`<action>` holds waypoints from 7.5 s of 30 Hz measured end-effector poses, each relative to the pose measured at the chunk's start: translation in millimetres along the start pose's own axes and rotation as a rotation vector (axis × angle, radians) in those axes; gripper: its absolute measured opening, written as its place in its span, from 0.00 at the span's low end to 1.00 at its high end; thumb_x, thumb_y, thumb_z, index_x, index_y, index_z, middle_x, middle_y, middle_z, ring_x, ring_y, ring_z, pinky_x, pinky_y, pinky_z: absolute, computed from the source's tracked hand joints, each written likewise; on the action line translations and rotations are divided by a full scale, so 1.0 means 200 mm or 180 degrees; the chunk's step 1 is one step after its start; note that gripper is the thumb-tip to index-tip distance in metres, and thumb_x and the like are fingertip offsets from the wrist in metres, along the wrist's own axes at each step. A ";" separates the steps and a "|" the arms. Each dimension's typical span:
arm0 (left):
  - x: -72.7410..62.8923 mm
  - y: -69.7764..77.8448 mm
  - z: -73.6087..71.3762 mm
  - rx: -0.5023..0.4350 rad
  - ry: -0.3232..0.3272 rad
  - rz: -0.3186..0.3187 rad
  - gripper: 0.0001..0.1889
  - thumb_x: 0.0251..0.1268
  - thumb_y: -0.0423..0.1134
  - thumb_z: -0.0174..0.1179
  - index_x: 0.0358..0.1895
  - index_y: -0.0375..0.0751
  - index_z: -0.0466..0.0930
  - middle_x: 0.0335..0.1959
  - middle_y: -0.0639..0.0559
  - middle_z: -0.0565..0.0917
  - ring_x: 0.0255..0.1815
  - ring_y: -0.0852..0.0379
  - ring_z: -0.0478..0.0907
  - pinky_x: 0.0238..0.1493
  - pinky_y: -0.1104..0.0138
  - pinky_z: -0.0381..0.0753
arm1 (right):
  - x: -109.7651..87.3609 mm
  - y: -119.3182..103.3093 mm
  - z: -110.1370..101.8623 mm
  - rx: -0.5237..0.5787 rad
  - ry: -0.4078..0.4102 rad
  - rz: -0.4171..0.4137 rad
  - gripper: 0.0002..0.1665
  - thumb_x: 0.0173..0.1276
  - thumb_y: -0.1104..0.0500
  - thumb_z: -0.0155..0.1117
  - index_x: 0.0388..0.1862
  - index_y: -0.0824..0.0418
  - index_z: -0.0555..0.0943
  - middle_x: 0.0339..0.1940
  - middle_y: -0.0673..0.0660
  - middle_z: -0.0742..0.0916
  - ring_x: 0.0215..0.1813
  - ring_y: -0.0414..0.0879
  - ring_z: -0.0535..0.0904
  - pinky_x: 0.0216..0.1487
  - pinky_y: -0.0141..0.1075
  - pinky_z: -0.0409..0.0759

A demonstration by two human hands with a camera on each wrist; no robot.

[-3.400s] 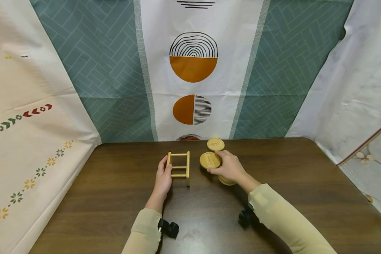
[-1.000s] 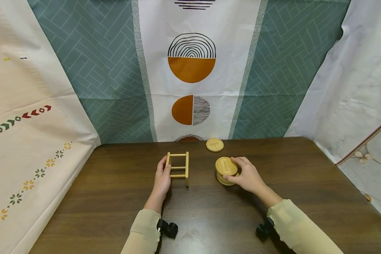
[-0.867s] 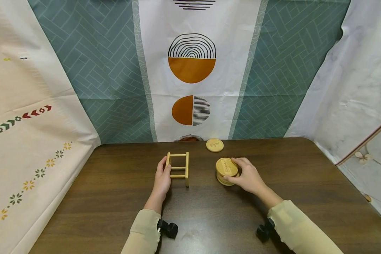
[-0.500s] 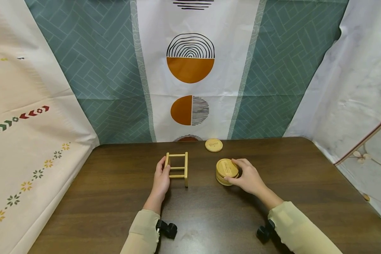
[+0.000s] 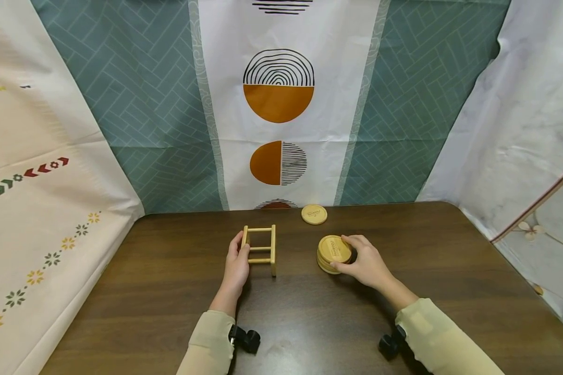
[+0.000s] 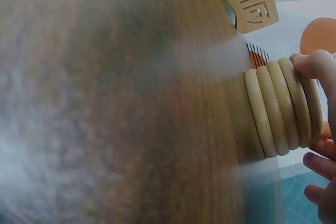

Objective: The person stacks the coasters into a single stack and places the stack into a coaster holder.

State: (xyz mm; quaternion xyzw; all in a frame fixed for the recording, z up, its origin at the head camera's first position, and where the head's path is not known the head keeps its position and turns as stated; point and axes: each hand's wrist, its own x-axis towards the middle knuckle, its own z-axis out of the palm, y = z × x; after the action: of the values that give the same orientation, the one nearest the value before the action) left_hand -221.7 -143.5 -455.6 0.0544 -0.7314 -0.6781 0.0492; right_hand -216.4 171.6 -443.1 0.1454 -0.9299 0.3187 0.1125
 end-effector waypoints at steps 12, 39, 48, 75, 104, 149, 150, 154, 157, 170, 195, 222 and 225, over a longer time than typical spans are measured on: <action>0.00 0.00 0.00 -0.0029 0.0001 0.0002 0.27 0.74 0.37 0.40 0.74 0.40 0.51 0.73 0.41 0.58 0.73 0.45 0.53 0.72 0.49 0.52 | -0.01 0.00 0.00 0.0052 0.0007 0.0001 0.47 0.47 0.42 0.76 0.62 0.66 0.74 0.56 0.61 0.78 0.59 0.57 0.74 0.57 0.53 0.73; 0.01 -0.01 0.01 -0.0054 0.0023 0.0055 0.27 0.74 0.37 0.40 0.73 0.39 0.52 0.72 0.40 0.59 0.72 0.44 0.55 0.71 0.49 0.53 | 0.13 -0.03 -0.02 0.0009 -0.0194 -0.0014 0.42 0.55 0.39 0.68 0.62 0.63 0.74 0.61 0.63 0.76 0.64 0.60 0.70 0.62 0.56 0.68; 0.01 -0.01 0.00 -0.0075 0.0044 0.0054 0.27 0.74 0.36 0.41 0.73 0.39 0.52 0.72 0.40 0.60 0.71 0.44 0.56 0.71 0.49 0.54 | 0.23 -0.04 -0.03 0.0002 -0.0447 -0.0059 0.41 0.56 0.39 0.67 0.62 0.64 0.74 0.62 0.64 0.76 0.65 0.60 0.70 0.63 0.56 0.67; 0.00 0.00 -0.01 -0.0018 -0.0008 0.0002 0.27 0.75 0.37 0.39 0.74 0.42 0.51 0.73 0.41 0.57 0.73 0.45 0.54 0.71 0.49 0.53 | 0.41 0.13 -0.10 -0.0207 -0.1196 -0.0084 0.32 0.70 0.44 0.52 0.63 0.65 0.72 0.63 0.68 0.75 0.63 0.62 0.71 0.60 0.55 0.69; 0.00 -0.01 0.00 0.0003 0.0042 0.0032 0.27 0.74 0.38 0.40 0.74 0.40 0.51 0.72 0.41 0.59 0.71 0.44 0.57 0.70 0.48 0.55 | 0.54 0.14 -0.01 -0.0299 -0.1540 -0.0242 0.29 0.73 0.59 0.38 0.69 0.71 0.63 0.68 0.71 0.68 0.70 0.66 0.60 0.68 0.58 0.59; 0.00 -0.02 -0.01 0.0075 0.0055 -0.0001 0.26 0.75 0.39 0.39 0.74 0.43 0.51 0.73 0.42 0.58 0.72 0.43 0.56 0.70 0.47 0.54 | 0.51 0.12 -0.01 -0.0474 -0.1717 0.0015 0.32 0.78 0.51 0.27 0.69 0.66 0.65 0.72 0.68 0.64 0.72 0.68 0.54 0.69 0.60 0.54; 0.00 -0.02 -0.01 0.0084 0.0063 -0.0016 0.26 0.75 0.39 0.39 0.74 0.44 0.52 0.73 0.42 0.58 0.72 0.44 0.56 0.70 0.47 0.54 | 0.50 0.13 -0.01 -0.0453 -0.1711 0.0043 0.32 0.78 0.51 0.27 0.69 0.66 0.65 0.72 0.67 0.64 0.72 0.67 0.55 0.69 0.60 0.54; 0.00 -0.02 0.00 0.0089 0.0073 -0.0045 0.26 0.75 0.40 0.39 0.74 0.45 0.53 0.72 0.42 0.59 0.72 0.44 0.56 0.70 0.47 0.55 | 0.48 0.15 -0.03 -0.0450 -0.1640 0.0055 0.32 0.78 0.50 0.27 0.68 0.68 0.66 0.70 0.69 0.66 0.71 0.67 0.57 0.68 0.59 0.57; 0.00 -0.02 0.00 0.0070 0.0056 -0.0039 0.26 0.74 0.39 0.39 0.74 0.43 0.52 0.73 0.42 0.59 0.72 0.44 0.56 0.70 0.47 0.54 | 0.46 0.16 -0.04 -0.0467 -0.1568 0.0072 0.32 0.78 0.51 0.28 0.67 0.69 0.66 0.69 0.70 0.67 0.70 0.66 0.59 0.68 0.58 0.58; 0.00 -0.01 0.00 0.0005 0.0042 -0.0050 0.27 0.74 0.38 0.39 0.74 0.42 0.51 0.73 0.42 0.58 0.72 0.44 0.56 0.71 0.47 0.53 | 0.39 0.21 -0.10 -0.0653 -0.1317 0.0185 0.32 0.77 0.50 0.33 0.66 0.72 0.66 0.68 0.70 0.70 0.70 0.65 0.62 0.68 0.57 0.59; 0.00 -0.01 0.01 0.0023 0.0051 -0.0019 0.27 0.74 0.37 0.40 0.74 0.42 0.52 0.73 0.41 0.58 0.73 0.45 0.54 0.71 0.48 0.52 | 0.23 0.37 -0.24 -0.0526 -0.0777 0.0052 0.24 0.73 0.57 0.50 0.56 0.74 0.76 0.54 0.71 0.81 0.58 0.66 0.75 0.56 0.57 0.72; -0.01 -0.01 0.00 0.0102 0.0017 -0.0023 0.27 0.74 0.39 0.39 0.74 0.42 0.51 0.73 0.41 0.58 0.73 0.44 0.54 0.70 0.47 0.54 | 0.03 0.39 -0.22 -0.0229 -0.0492 0.0592 0.47 0.59 0.41 0.66 0.65 0.74 0.67 0.63 0.75 0.72 0.65 0.71 0.64 0.61 0.62 0.64; -0.01 -0.01 0.00 0.0093 0.0017 -0.0029 0.27 0.74 0.38 0.39 0.74 0.41 0.51 0.73 0.41 0.58 0.73 0.44 0.54 0.71 0.48 0.53 | 0.04 0.40 -0.20 -0.0185 -0.0455 0.0567 0.54 0.57 0.39 0.67 0.69 0.74 0.60 0.66 0.76 0.67 0.66 0.72 0.60 0.63 0.63 0.61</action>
State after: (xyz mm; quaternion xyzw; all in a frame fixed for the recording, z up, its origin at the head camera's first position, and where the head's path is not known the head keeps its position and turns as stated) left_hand -219.6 -143.2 -458.0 0.0602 -0.7408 -0.6674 0.0473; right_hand -246.3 254.9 -455.2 0.0813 -0.9536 0.2891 0.0213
